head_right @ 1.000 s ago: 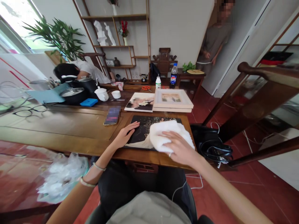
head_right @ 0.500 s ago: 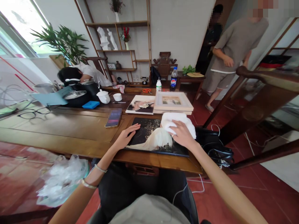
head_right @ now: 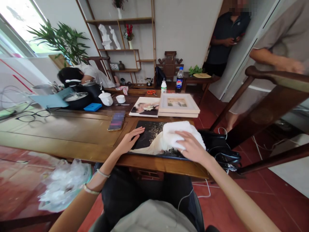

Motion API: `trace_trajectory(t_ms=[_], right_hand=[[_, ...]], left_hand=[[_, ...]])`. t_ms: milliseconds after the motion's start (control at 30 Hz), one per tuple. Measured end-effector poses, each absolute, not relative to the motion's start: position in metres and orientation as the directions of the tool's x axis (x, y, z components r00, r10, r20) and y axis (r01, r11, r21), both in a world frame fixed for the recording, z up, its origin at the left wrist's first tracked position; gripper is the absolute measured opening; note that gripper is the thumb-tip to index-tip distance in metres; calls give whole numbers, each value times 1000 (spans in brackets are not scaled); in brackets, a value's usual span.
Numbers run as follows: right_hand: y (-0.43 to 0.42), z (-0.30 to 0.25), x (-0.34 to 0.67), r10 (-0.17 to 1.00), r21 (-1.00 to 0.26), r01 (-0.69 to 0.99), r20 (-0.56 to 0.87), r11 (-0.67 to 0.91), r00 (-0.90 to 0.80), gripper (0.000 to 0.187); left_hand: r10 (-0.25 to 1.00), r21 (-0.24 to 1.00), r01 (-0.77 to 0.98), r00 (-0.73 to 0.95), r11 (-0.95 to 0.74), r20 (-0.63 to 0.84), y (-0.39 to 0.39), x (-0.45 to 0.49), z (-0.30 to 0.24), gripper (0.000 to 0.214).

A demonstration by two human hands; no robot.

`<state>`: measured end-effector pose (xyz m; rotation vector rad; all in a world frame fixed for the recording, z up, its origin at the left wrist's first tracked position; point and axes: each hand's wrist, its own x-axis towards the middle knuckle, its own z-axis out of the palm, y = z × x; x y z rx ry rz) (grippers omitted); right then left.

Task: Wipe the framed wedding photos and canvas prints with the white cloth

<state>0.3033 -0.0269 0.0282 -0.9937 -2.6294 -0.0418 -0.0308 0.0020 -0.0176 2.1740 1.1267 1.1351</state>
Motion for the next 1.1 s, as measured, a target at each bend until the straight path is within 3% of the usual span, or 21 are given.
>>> trace_trajectory(t_ms=[233,567,700,967,1100], right_hand=[[45,28,308,738,-24,791,379,611,-558,30],[-94,24,275,609,-88,610,262,787,-748,23],[-97,29,270,550,-114,540,260,834,-794,18],[14,27,289,703,-75,720,307,690,-642,21],[25,24,290,740,-11,772,294,635,-604,25]], left_hand=[[815,683,444,324,-580,481,1,-31,-17,34],[822,696,438,321,-569,471,2,-31,-19,33],[821,694,439,324,-571,471,3,-32,-21,33],[808,685,428,338,-589,483,3,-32,-21,34],[811,692,424,328,-585,484,2,-31,-20,33]])
